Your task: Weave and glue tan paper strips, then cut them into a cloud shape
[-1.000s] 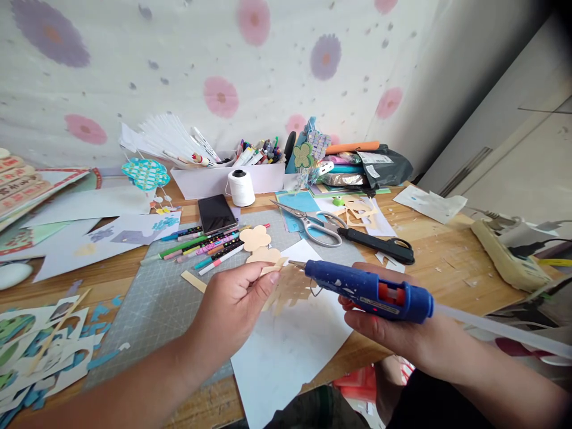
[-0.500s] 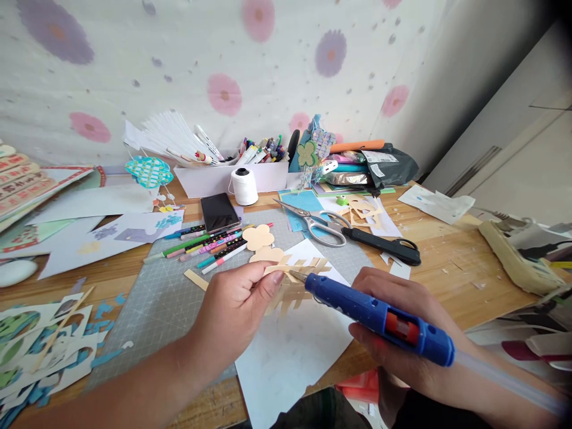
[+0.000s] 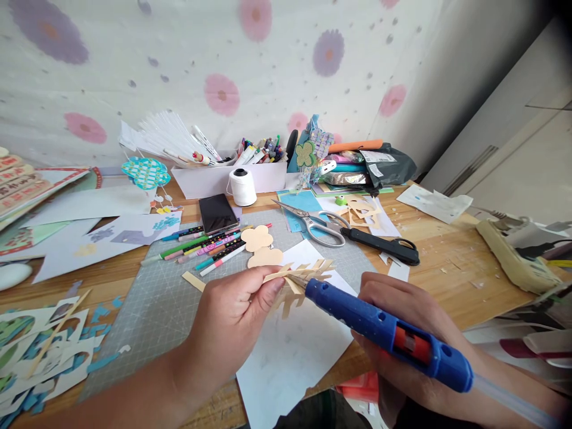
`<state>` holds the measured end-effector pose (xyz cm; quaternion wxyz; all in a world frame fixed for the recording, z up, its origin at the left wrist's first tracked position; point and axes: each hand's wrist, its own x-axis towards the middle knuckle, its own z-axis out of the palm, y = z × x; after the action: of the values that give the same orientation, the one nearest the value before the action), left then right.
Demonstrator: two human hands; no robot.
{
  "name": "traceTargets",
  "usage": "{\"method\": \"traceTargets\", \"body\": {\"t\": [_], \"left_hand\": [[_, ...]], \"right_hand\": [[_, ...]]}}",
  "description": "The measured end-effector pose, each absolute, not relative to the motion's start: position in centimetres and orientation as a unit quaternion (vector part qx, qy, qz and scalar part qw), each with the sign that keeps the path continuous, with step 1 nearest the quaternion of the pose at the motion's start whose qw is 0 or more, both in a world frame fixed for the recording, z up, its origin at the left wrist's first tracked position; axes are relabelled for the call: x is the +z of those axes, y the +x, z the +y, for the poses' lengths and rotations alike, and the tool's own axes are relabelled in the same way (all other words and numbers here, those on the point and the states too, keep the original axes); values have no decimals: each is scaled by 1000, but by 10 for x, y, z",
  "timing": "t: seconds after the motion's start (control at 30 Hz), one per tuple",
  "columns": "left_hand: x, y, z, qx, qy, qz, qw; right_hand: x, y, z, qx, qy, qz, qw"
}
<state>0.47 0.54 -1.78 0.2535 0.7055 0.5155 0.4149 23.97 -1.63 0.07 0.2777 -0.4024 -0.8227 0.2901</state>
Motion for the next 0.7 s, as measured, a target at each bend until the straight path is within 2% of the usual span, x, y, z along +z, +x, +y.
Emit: {"method": "traceTargets", "body": {"t": [0.27,0.5,0.6,0.7], "left_hand": [[-16,3,3,412,718,511,232],[-19,3,3,408,744,488,206],[-20,2,5,398,731,496,248],[-22,2,9,397,680,520,332]], "right_hand": [[0,238,-18,260,-404,-832,277],[-9,243,-18,179,-411,-857,254],[-11,247,-18,154,-398,-867,256],[-9,250,-19,170,-397,-853,294]]}}
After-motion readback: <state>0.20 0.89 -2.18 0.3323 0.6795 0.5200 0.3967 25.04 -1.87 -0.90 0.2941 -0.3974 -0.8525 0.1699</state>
